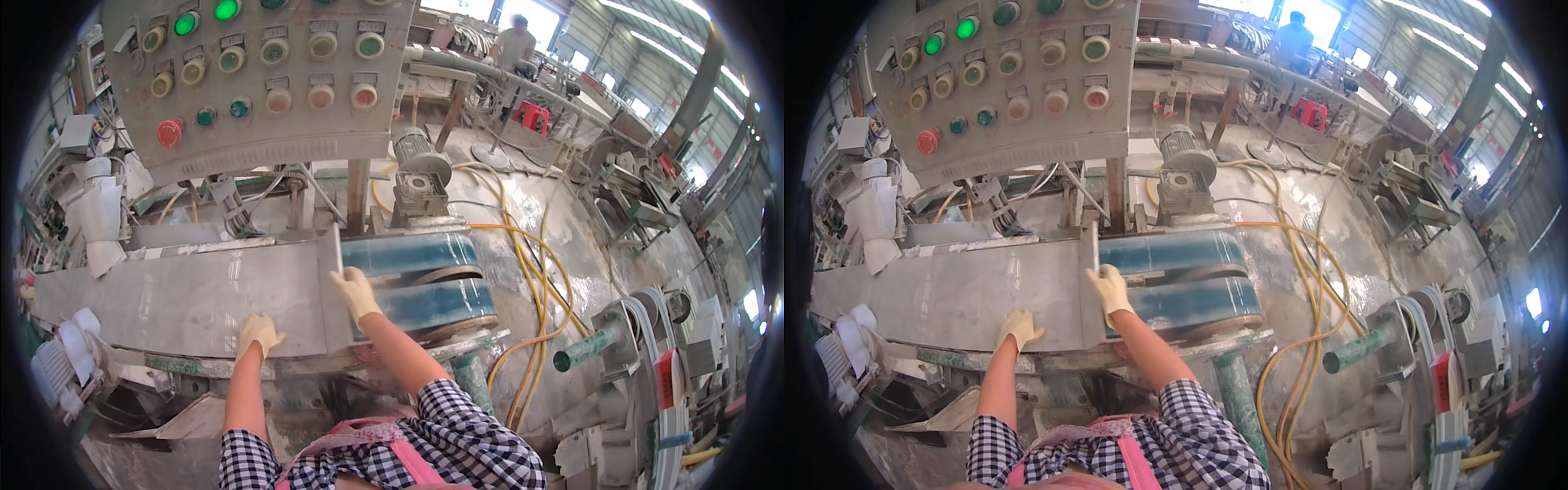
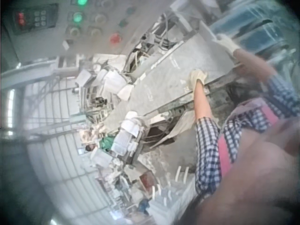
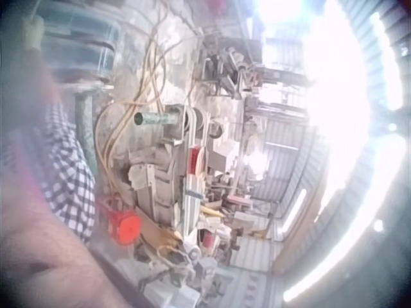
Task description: The person repeatedly picks up rectangular planks, places them on a belt sander, and moves them back and forth to smooth the edges. After sanding, the person stacks the finished planks on a nearby table. The process is repeated for several planks throughout the clip.
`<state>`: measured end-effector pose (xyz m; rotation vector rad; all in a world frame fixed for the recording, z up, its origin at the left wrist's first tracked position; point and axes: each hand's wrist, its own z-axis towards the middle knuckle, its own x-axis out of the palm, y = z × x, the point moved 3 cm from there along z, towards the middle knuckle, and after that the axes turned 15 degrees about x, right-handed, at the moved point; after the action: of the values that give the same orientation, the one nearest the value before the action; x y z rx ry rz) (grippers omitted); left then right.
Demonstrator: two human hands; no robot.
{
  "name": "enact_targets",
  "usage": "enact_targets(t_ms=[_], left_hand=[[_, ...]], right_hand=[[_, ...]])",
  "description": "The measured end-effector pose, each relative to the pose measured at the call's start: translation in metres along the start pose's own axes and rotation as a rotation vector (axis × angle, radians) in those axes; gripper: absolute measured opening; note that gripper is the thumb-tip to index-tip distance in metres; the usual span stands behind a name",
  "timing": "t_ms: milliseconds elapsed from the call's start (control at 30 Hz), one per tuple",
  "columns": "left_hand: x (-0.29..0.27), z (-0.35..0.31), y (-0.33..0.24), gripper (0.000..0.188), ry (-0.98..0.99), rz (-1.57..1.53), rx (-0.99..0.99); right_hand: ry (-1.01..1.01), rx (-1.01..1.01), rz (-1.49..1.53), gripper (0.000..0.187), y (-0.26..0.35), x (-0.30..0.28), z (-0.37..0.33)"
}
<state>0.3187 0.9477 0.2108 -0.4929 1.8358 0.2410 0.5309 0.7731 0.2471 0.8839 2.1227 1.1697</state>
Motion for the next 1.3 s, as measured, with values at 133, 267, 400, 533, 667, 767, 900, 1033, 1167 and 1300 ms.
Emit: enact_targets(t_ms=[133, 267, 400, 533, 667, 767, 900, 1033, 1167, 1300], left_hand=[[0.003, -0.003, 0.004, 0.066, -0.032, -0.057, 0.038], [0.009, -0.002, 0.006, 0.065, -0.097, -0.026, 0.077], [0.003, -0.002, 0.001, 0.057, -0.134, -0.033, 0.035], [-0.019, -0.001, -0.018, 0.056, -0.061, -0.054, -0.043], [-0.043, 0.021, -0.047, 0.066, -0.232, -0.106, -0.164], [-0.043, 0.052, -0.090, 0.083, -0.511, 0.001, -0.082], [-0.030, 0.086, -0.117, 0.102, -0.357, -0.127, -0.194], [-0.032, 0.094, -0.122, 0.110, -0.351, -0.087, -0.229], [-0.041, 0.097, -0.116, 0.112, -0.227, -0.096, -0.226], [-0.050, 0.102, -0.118, 0.112, -0.095, -0.083, -0.252]], right_hand=[[0.033, -0.186, -0.114, 0.057, -0.013, 0.050, -0.014], [-0.125, -0.245, -0.387, 0.060, -0.022, 0.048, -0.019], [-0.091, -0.242, -0.366, 0.019, -0.003, -0.004, -0.012], [-0.152, -0.306, -0.678, 0.019, 0.000, -0.032, -0.006], [-0.196, -0.404, -0.718, 0.019, -0.012, -0.033, 0.002], [-0.180, -0.377, -0.730, 0.016, -0.020, -0.031, 0.005], [-0.196, -0.449, -0.688, 0.017, -0.017, -0.032, -0.001], [-0.165, -0.426, -0.669, 0.018, -0.016, -0.036, -0.005], [-0.128, -0.366, -0.632, 0.020, -0.016, -0.042, -0.005], [-0.131, -0.414, -0.572, 0.025, -0.012, -0.047, -0.011]])
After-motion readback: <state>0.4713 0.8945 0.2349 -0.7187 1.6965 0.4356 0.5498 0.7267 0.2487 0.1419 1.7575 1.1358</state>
